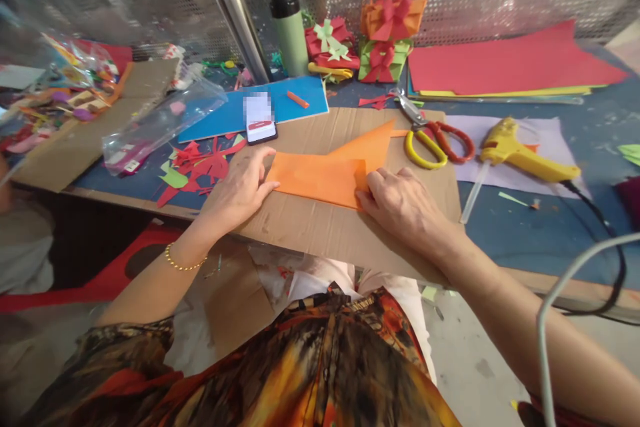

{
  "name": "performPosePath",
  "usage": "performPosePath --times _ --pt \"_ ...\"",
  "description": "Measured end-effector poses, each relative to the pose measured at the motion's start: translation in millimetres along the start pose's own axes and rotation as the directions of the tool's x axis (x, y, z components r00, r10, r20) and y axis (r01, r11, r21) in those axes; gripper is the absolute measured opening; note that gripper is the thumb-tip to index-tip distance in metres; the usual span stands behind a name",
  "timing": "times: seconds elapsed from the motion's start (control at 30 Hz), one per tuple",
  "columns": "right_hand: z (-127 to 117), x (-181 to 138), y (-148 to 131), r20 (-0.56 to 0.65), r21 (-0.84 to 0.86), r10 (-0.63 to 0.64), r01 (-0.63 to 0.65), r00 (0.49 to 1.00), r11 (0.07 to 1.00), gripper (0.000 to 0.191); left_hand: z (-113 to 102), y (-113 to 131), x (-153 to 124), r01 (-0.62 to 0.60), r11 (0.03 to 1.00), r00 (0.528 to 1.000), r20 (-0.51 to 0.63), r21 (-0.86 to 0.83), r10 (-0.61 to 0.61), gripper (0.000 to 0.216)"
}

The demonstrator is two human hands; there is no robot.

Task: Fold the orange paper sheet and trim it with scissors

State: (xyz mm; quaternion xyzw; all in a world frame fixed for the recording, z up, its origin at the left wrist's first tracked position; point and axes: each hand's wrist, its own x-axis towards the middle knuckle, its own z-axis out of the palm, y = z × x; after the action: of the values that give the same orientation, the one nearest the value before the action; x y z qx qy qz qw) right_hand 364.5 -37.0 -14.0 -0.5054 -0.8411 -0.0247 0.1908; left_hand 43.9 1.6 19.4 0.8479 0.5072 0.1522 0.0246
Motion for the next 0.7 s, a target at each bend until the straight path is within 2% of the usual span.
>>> performPosePath --times 0.07,0.13,0.23,0.3,0.53,0.7 --pt "-1.5 1.0 -1.0 0.016 0.019 0.024 -0.024 1.0 1.0 0.025 1.5 4.1 -2.1 -0.089 0.99 0.996 -0.005 0.109 0.09 0.034" --pt "-3.1 2.2 -2.8 0.028 0.045 0.06 -0.061 0.998 0.997 0.024 3.8 6.9 -1.6 -0.201 0.962 0.98 0.035 0.187 0.198 0.033" --pt "-5.1 3.9 -5.9 0.045 0.091 0.1 -0.104 0.994 0.99 0.025 5.9 8.2 2.2 -0.406 0.882 0.914 0.109 0.238 0.391 0.037" --pt "-6.4 4.6 -7.4 0.053 0.121 0.123 -0.129 0.991 0.984 0.027 5.7 7.4 4.5 -0.489 0.833 0.872 0.12 0.261 0.474 0.036" --pt "-11.4 3.3 -6.3 0.066 0.253 0.135 -0.148 0.989 0.956 0.033 5.0 1.7 4.0 -0.527 0.798 0.844 0.072 0.294 0.531 0.044" --pt "-11.8 1.3 -4.7 0.034 0.317 0.156 -0.159 0.987 0.935 0.033 5.7 1.4 3.1 -0.532 0.791 0.842 0.092 0.302 0.532 0.045"
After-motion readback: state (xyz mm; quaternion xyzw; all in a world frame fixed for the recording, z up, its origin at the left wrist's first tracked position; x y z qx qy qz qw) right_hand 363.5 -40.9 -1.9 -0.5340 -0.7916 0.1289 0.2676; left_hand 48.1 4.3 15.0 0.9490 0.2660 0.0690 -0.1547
